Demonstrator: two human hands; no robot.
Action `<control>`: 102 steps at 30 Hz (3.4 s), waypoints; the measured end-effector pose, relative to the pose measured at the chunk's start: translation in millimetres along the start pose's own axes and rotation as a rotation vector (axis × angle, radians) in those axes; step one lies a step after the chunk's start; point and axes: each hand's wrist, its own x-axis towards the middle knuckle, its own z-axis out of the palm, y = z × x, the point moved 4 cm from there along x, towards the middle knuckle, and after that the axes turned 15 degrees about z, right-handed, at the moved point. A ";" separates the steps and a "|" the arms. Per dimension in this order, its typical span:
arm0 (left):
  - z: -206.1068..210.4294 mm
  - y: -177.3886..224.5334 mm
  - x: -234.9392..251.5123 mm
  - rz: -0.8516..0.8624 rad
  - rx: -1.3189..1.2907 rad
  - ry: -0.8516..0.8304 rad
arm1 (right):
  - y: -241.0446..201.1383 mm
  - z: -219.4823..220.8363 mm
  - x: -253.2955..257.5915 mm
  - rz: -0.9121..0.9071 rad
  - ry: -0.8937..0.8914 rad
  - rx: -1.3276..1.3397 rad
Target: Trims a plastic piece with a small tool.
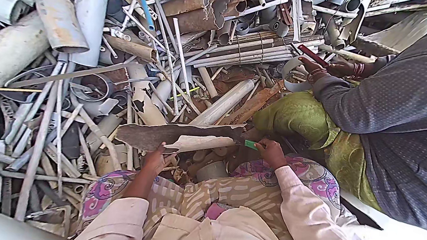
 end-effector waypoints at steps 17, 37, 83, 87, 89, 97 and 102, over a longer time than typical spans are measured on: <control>2.2 0.6 0.6 -0.005 -0.011 0.008 | -2.7 -0.7 -2.3 -0.035 0.038 0.017; 0.0 -3.1 4.3 0.007 -0.006 -0.030 | -5.3 -6.6 -9.3 -0.033 0.051 -0.005; 4.2 1.1 -2.4 -0.008 -0.014 -0.015 | -1.6 -6.1 -5.8 0.056 0.100 0.011; 4.5 2.1 -2.0 -0.002 -0.022 -0.005 | 0.6 -8.1 -0.9 0.026 0.082 0.071; 3.4 0.6 -0.4 -0.009 -0.035 -0.008 | 2.3 -5.4 1.1 -0.002 0.075 0.126; 2.5 -0.6 2.1 -0.004 -0.012 -0.010 | 4.4 -6.3 3.0 0.007 0.036 0.178; 2.3 -1.9 1.8 -0.004 -0.007 -0.013 | 2.7 -8.7 -1.1 0.111 0.070 0.029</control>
